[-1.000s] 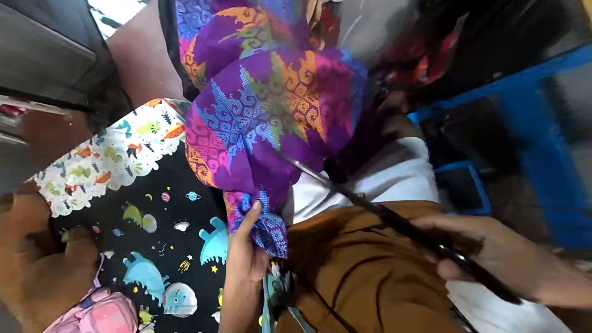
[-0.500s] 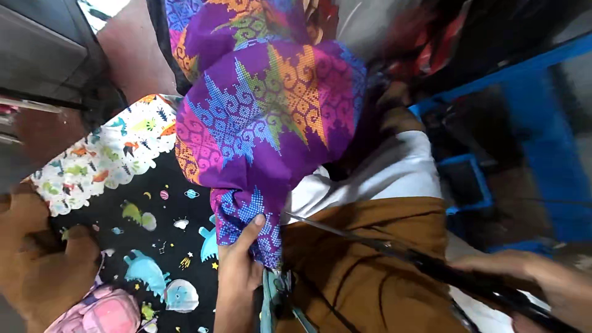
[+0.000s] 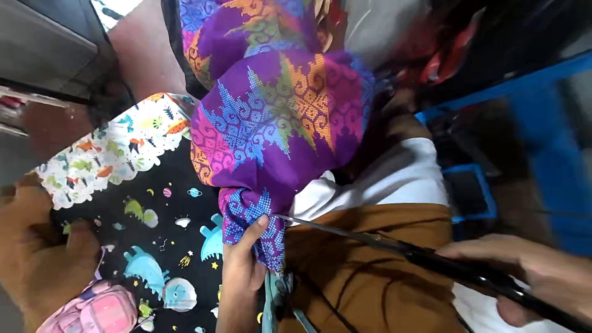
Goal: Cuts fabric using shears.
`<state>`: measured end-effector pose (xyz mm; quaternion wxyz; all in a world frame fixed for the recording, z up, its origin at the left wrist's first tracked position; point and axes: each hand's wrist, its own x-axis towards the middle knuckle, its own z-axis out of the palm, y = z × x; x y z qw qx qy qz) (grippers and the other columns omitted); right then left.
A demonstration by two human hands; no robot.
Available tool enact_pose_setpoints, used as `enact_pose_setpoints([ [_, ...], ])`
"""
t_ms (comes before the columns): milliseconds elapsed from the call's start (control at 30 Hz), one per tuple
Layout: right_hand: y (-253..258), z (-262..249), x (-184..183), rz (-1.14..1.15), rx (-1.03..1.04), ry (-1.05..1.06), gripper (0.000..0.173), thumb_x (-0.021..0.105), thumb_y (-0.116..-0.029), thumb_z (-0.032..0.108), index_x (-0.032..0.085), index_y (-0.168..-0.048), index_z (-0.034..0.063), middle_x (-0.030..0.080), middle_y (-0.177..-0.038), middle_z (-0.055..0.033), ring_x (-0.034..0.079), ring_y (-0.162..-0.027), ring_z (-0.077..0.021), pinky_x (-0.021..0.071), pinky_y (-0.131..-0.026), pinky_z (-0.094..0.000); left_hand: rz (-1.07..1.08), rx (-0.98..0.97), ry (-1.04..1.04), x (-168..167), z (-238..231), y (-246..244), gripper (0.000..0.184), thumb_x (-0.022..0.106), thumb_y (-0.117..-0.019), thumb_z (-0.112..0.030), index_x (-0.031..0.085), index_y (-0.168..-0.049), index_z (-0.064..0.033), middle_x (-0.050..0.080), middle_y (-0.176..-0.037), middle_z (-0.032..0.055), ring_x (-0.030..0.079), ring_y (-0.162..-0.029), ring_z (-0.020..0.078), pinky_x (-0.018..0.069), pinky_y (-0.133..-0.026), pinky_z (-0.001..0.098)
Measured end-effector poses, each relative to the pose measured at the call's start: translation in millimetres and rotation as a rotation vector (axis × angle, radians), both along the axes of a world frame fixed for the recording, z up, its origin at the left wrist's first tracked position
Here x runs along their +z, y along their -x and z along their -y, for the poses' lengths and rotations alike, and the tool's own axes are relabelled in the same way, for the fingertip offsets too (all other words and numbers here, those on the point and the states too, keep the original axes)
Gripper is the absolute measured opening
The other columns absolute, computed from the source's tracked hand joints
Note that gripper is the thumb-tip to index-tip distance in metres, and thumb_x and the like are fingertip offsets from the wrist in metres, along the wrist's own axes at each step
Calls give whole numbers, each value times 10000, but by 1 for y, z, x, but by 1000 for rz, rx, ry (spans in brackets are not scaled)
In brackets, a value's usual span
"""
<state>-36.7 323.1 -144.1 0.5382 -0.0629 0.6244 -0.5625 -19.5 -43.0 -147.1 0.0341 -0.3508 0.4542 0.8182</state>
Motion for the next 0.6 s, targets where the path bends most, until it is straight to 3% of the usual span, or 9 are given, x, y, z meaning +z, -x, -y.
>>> enact_pose_setpoints([
  [233, 2, 8, 3, 53, -66, -53, 322, 755, -797, 131, 682, -1046, -58, 657, -758, 54, 597, -674, 60, 491, -649, -107, -33, 62, -21, -2, 2, -1, 259, 759, -841, -67, 641, -1067, -27, 755, -905, 118, 757, -800, 179, 649, -722, 351],
  [433, -6, 14, 10, 74, -89, -142, 298, 714, -820, 35, 656, -1072, -112, 660, -763, 0, 607, -669, 35, 504, -663, -121, -66, 94, 96, 1, -7, -4, 263, 775, -834, -72, 643, -1060, -46, 763, -895, 84, 758, -789, 153, 652, -704, 333],
  [533, -15, 16, 9, 59, -143, -112, 352, 738, -831, 106, 649, -1068, -139, 674, -778, -23, 613, -684, 31, 507, -685, -124, -114, 80, 106, -1, -12, -7, 290, 812, -816, -78, 658, -1062, -67, 770, -910, 66, 760, -806, 140, 651, -723, 323],
  [600, -25, 20, 5, 87, -209, -63, 421, 776, -800, 204, 650, -1048, -112, 668, -781, 12, 611, -684, 48, 501, -673, -102, -125, 79, 62, -4, -18, -9, 302, 817, -812, -79, 666, -1073, -81, 767, -931, 57, 755, -829, 132, 646, -747, 317],
])
